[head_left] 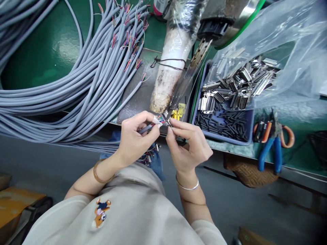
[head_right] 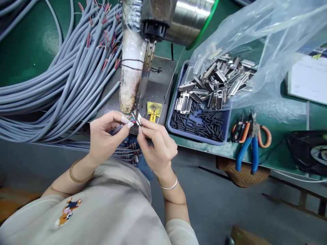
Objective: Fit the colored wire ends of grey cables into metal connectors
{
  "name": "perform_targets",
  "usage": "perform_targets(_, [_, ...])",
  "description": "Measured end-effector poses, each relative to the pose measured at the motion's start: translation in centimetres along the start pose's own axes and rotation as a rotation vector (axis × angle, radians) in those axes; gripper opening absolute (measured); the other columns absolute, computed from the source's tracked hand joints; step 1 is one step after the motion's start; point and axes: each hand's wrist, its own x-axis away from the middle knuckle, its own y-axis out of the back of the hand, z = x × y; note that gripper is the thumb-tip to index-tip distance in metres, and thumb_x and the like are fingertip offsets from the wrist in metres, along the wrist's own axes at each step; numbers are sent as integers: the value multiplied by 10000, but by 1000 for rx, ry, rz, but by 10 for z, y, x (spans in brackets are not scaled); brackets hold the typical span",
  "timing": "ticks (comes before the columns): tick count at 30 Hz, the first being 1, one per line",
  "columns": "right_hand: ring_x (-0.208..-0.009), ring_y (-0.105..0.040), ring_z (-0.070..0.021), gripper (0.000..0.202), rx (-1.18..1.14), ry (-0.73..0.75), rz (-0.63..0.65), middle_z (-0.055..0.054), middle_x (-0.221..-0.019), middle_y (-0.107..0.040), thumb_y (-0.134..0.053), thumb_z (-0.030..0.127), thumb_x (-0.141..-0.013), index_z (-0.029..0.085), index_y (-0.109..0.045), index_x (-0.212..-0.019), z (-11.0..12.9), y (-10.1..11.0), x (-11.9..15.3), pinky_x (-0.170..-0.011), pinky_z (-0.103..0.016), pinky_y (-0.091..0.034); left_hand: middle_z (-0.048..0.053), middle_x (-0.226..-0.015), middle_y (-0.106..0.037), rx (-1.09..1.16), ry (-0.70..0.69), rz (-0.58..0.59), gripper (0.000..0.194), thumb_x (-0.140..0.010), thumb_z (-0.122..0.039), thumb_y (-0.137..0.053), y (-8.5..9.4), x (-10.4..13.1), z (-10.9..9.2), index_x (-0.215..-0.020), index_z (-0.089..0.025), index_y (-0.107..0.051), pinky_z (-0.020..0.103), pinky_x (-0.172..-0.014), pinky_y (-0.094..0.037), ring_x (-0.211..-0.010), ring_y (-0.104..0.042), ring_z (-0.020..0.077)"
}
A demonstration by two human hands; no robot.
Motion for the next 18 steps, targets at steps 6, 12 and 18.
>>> perform_targets(6, [-906,-791,-163,251,24,39,14,-29,-1070,-817,-793,57,-819,235,-686,-961,2,3,-1,-817,-277,-656,-22,-693,-615,37,-12,12,83,-789,-106,-693,2,-4,-5,-751,-166,-650,173,-503,-398,-557,-503,62])
perform_targets(12, [-878,-794,-156,228,60,115,55,-69,-1072,-823,-781,61,-826,219,-628,-884,1,5,5,-752,-242,-650,-1,-724,-653,24,45,53,77,-797,-115,-698,4,-2,0,-749,-157,-655,168,-508,-413,-577,-530,66])
perform_targets(18, [-863,-786,-163,202,-48,-74,23,-22,-1027,-819,-766,78,-850,234,-645,-891,4,5,2,-762,-294,-647,37,-851,-744,38,-123,83,72,-850,-91,-682,7,3,4,-825,-157,-698,202,-638,-518,-727,-671,112])
